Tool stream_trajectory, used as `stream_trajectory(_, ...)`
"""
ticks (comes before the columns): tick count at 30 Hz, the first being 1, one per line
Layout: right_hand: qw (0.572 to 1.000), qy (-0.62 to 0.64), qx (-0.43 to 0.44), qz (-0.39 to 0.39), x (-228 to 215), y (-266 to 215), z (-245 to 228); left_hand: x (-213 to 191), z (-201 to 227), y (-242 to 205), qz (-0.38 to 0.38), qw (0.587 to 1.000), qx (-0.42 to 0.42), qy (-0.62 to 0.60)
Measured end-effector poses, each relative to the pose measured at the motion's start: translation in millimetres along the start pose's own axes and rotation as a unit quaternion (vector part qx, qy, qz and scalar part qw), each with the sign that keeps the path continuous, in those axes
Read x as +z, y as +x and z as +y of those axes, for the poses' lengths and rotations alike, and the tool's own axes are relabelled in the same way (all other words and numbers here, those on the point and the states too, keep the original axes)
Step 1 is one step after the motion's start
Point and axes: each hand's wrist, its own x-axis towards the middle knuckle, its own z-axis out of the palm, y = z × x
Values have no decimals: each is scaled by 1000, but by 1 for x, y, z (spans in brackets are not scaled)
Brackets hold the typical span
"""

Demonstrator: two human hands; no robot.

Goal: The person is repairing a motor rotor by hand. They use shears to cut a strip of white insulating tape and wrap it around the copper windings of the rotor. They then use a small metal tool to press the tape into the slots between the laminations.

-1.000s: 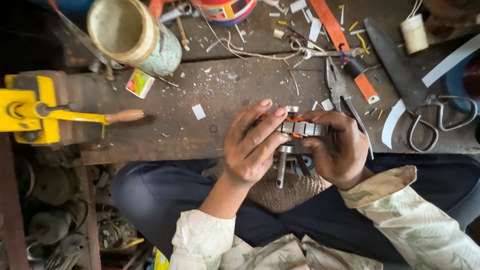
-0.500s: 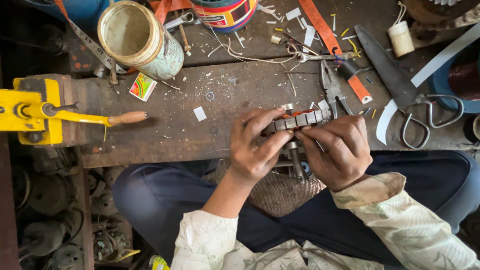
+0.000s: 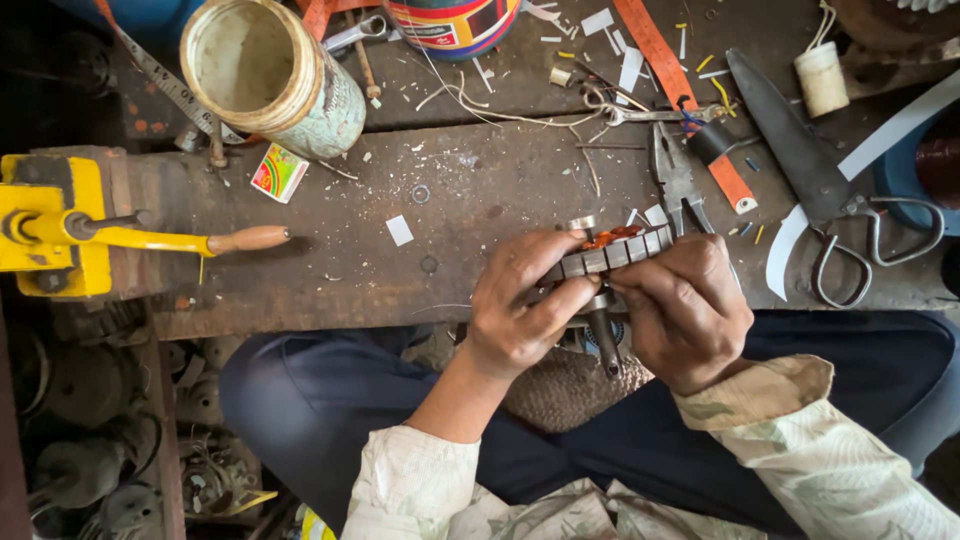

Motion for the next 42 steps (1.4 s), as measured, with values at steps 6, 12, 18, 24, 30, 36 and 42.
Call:
stream_trajectory(6,997,7,-70,-12,2,2,12,10,-3,-4,28,999,14,-14)
stream_trajectory(12,994,-17,-108,2,5,-4,18,12,-8,-16,30,999,20,-15)
stream_trajectory(18,997,-29,-76,-14,-1,0,13,5,-4,-2,17,1000,9,10)
stream_trajectory(24,999,-33,-23,7,-8,-6,-1,-4,6,4,-1,999,24,-26)
stream_trajectory(30,999,-30,-20,8,-13,-2,-7,-4,12,2,34,997,-39,-53)
stream_trajectory(36,999,1,5,33,-20,-2,-8,-1,6,-5,38,973,-142,-177)
stream_trajectory(42,997,-4,39,69,-36,1,1,-4,6,-7,23,955,-185,-230)
